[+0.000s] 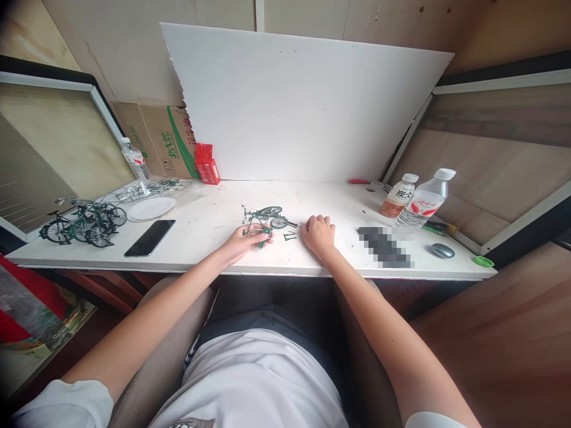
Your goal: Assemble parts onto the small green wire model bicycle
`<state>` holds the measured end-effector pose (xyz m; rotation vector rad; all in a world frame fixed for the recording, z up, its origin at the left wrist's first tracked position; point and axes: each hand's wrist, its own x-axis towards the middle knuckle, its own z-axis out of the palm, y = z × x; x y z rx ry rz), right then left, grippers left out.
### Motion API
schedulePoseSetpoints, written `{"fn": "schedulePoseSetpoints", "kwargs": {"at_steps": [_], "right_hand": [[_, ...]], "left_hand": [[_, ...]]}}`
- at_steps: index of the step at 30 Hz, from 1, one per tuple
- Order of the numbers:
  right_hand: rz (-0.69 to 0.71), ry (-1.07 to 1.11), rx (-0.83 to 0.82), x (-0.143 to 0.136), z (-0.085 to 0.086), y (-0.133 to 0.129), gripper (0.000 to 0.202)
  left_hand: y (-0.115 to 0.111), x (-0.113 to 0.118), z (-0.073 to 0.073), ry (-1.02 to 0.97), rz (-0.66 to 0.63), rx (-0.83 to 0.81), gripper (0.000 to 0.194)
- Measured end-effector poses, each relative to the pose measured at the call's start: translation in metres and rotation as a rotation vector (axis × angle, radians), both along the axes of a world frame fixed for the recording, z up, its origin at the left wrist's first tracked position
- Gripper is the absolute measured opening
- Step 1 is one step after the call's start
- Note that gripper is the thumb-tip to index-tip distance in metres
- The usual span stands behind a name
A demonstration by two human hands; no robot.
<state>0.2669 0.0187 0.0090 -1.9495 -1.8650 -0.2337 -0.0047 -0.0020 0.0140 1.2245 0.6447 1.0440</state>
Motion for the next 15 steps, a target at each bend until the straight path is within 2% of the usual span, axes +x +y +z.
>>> {"fn": "schedulePoseSetpoints", "kwargs": {"at_steps": [15], "right_hand": [[-0.028, -0.027, -0.036, -0.0056, 0.0041, -0.0054, 0.031]], "left_hand": [[0.0021, 0.0013, 0.0017, -0.103, 0.016, -0.056, 0.048]]}}
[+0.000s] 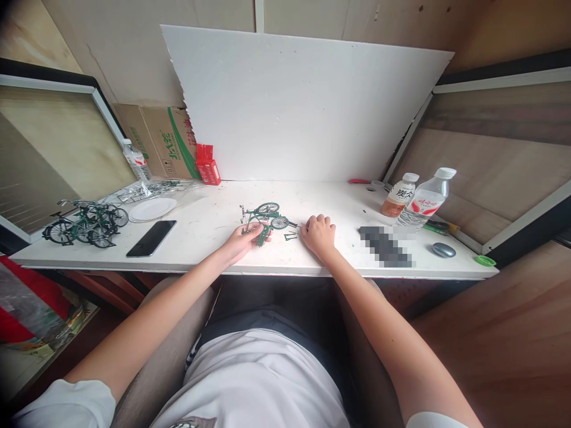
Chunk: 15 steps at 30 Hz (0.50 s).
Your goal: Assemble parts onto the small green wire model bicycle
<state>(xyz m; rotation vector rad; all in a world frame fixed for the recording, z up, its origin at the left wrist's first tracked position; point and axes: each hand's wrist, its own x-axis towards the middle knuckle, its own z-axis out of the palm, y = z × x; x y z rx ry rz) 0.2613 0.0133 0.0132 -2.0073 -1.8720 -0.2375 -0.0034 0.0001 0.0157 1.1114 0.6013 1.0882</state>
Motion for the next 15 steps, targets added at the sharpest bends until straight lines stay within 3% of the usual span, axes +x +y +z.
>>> {"fn": "schedulePoseSetpoints", "kwargs": {"at_steps": [15], "right_hand": [[-0.020, -0.034, -0.047, -0.0012, 0.0014, 0.0000, 0.033]], "left_hand": [[0.0002, -0.0002, -0.0006, -0.019, 0.016, -0.014, 0.048]]}}
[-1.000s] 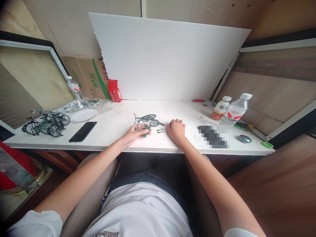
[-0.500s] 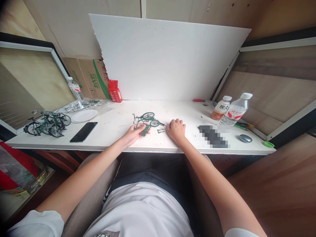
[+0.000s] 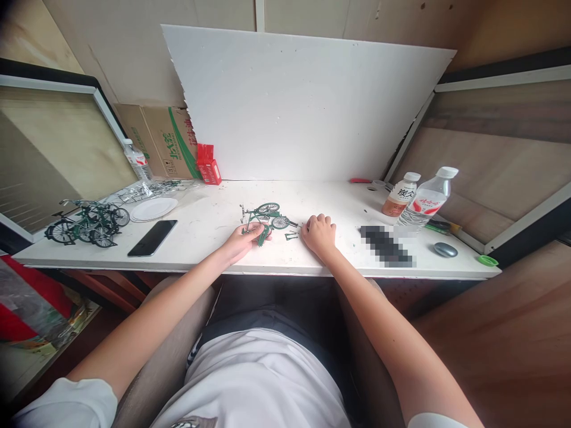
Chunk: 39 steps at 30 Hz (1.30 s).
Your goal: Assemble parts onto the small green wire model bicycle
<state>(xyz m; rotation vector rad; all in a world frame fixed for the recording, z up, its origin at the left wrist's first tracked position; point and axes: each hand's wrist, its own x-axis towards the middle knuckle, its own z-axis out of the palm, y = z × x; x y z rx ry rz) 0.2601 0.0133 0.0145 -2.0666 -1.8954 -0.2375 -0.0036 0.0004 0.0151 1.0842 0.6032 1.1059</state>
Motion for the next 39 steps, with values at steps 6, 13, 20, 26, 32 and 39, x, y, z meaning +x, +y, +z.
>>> {"fn": "schedulePoseSetpoints", "kwargs": {"at_steps": [6, 13, 20, 26, 32, 39], "right_hand": [[0.005, 0.005, 0.011, 0.001, -0.002, 0.002, 0.032], [0.011, 0.004, 0.017, 0.000, 0.000, 0.000, 0.031], [0.005, 0.000, -0.002, -0.002, 0.004, -0.003, 0.031], [0.000, -0.010, -0.002, -0.002, 0.003, -0.002, 0.032], [0.008, -0.006, -0.022, -0.001, 0.003, -0.001, 0.033], [0.085, 0.074, 0.042, -0.001, 0.001, -0.001, 0.026]], "left_hand": [[-0.001, 0.001, 0.002, 0.019, 0.016, 0.001, 0.050], [0.001, 0.001, 0.000, 0.031, 0.019, 0.004, 0.050], [0.001, 0.001, 0.001, -0.034, -0.005, -0.027, 0.042], [-0.001, 0.001, 0.005, -0.077, -0.015, -0.058, 0.042], [0.006, -0.013, 0.017, -0.035, 0.060, -0.032, 0.043], [0.026, -0.046, 0.016, 0.206, 0.285, 0.056, 0.051]]}}
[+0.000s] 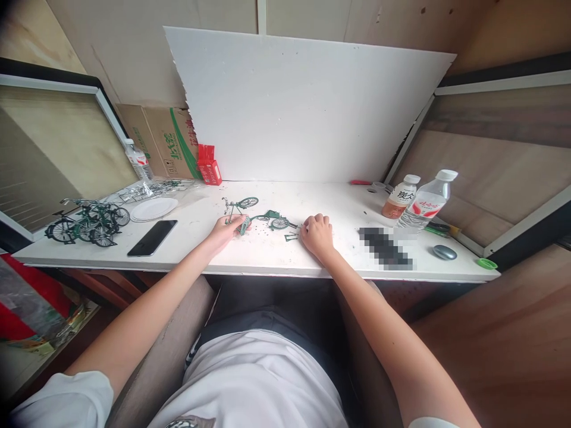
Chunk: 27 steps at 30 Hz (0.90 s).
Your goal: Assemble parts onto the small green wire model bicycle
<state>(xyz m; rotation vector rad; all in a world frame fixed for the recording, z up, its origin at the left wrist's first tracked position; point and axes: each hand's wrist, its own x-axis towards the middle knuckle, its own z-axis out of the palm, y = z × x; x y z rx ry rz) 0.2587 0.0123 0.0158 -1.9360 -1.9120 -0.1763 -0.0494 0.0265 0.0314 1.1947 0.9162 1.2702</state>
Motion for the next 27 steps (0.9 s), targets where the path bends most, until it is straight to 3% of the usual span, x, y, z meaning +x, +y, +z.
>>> {"fn": "schedulePoseSetpoints", "kwargs": {"at_steps": [8, 14, 20, 27], "right_hand": [[0.236, -0.027, 0.113, -0.010, 0.002, -0.006, 0.027], [0.488, -0.098, 0.127, -0.042, 0.010, -0.011, 0.031], [0.601, -0.267, 0.096, -0.062, 0.015, 0.008, 0.050], [0.732, -0.281, 0.104, -0.053, 0.015, 0.025, 0.033]], "left_hand": [[-0.001, 0.005, -0.006, 0.039, 0.046, 0.028, 0.050], [0.001, 0.005, -0.009, 0.063, 0.056, 0.058, 0.050], [0.003, 0.005, -0.011, 0.078, 0.022, 0.050, 0.055], [0.004, 0.006, -0.013, 0.085, 0.037, 0.058, 0.053]]}}
